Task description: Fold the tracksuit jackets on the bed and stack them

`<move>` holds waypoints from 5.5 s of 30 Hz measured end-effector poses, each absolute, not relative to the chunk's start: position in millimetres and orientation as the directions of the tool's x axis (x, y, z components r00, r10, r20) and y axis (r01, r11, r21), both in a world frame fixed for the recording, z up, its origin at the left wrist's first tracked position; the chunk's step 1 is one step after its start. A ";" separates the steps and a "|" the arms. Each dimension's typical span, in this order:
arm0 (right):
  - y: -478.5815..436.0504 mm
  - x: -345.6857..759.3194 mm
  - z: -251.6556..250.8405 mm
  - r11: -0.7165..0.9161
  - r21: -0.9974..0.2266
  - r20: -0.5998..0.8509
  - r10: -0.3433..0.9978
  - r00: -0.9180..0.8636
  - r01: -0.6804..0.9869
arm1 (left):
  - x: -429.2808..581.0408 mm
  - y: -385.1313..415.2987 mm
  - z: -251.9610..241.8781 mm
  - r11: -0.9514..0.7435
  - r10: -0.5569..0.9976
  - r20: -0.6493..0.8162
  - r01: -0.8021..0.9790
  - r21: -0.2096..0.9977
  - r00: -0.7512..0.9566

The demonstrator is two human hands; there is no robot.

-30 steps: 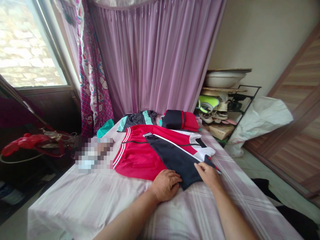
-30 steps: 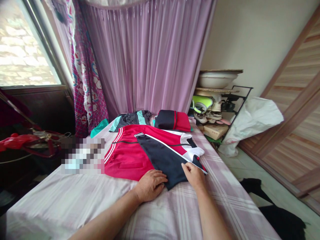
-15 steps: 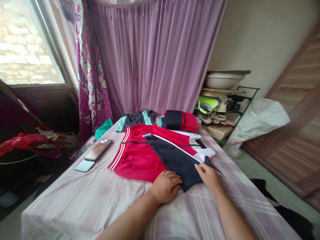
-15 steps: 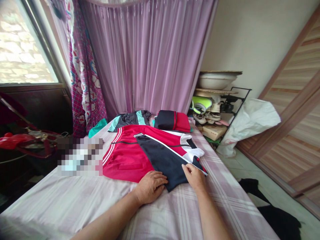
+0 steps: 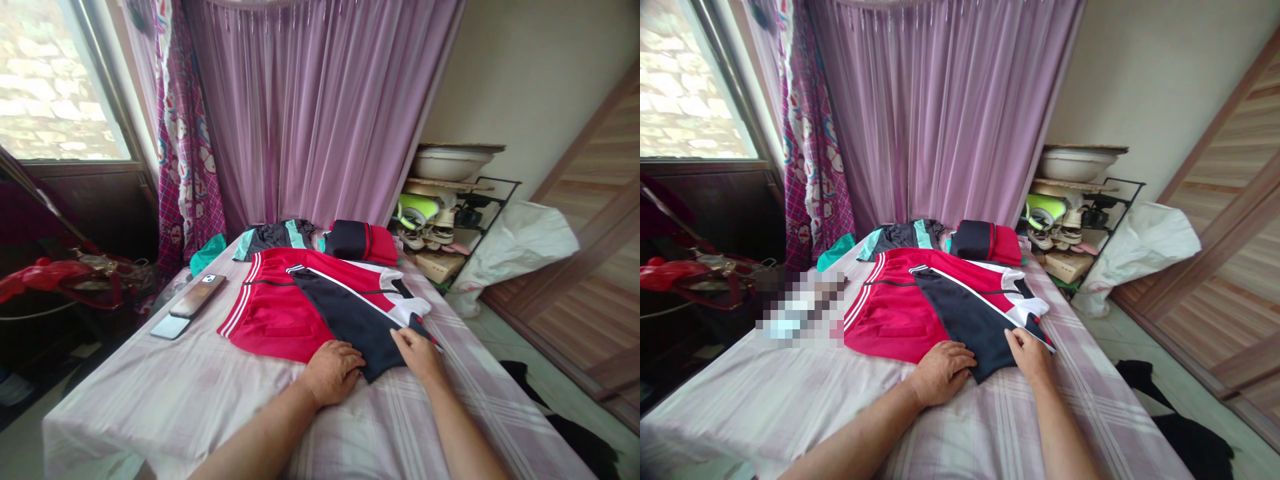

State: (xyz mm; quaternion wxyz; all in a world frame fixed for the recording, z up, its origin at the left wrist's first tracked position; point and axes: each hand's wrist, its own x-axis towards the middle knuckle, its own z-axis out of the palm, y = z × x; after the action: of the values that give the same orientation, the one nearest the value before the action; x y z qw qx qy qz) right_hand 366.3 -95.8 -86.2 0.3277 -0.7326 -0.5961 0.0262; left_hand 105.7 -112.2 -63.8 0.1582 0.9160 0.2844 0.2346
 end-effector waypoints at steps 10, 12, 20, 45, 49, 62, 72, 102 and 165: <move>-99.5 363.2 -81.0 -0.085 -0.523 0.339 0.892 0.299 0.848 | 105.4 -111.9 -64.3 -0.789 0.594 0.344 0.445 0.424 0.727; -99.9 363.7 -78.8 -0.078 -0.531 0.324 0.901 0.288 0.844 | 105.3 -112.3 -63.8 -0.787 0.596 0.338 0.448 0.424 0.728; -101.2 363.8 -71.4 -0.057 -0.531 0.297 0.922 0.249 0.846 | 104.8 -112.0 -63.7 -0.795 0.587 0.340 0.444 0.413 0.735; -102.1 355.7 -69.3 -0.079 -0.498 0.338 0.900 0.277 0.864 | 104.3 -110.6 -64.9 -0.816 0.558 0.389 0.400 0.418 0.733; -97.3 350.9 -61.9 -0.106 -0.439 0.344 0.897 0.276 0.892 | 104.3 -110.1 -67.9 -0.819 0.555 0.422 0.384 0.426 0.717; -5.2 294.7 -14.1 -0.223 -0.373 0.000 0.971 0.240 0.900 | 90.2 -109.4 -61.6 -0.788 0.614 0.560 0.399 0.469 0.556; -42.7 340.6 -1.0 -0.181 -0.549 0.044 0.968 0.245 0.816 | 8.6 -77.9 -53.7 -0.464 0.844 0.446 0.823 0.327 0.299; -49.7 325.2 -16.3 -0.337 -0.168 0.075 0.933 0.353 0.926 | -55.1 -72.2 -62.9 -0.316 0.904 0.371 0.916 0.248 0.212; -9.8 394.9 -27.6 -0.555 -0.011 0.058 0.830 0.555 0.832 | -87.5 -71.5 -50.2 0.136 0.964 0.168 0.927 0.349 -0.204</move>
State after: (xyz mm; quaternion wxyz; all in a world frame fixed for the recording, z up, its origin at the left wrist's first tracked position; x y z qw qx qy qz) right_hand 394.9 -9.8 -27.6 0.0186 -0.8815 -0.4713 -0.0231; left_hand -87.5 -71.5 -50.2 0.0486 0.6288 0.7520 0.1914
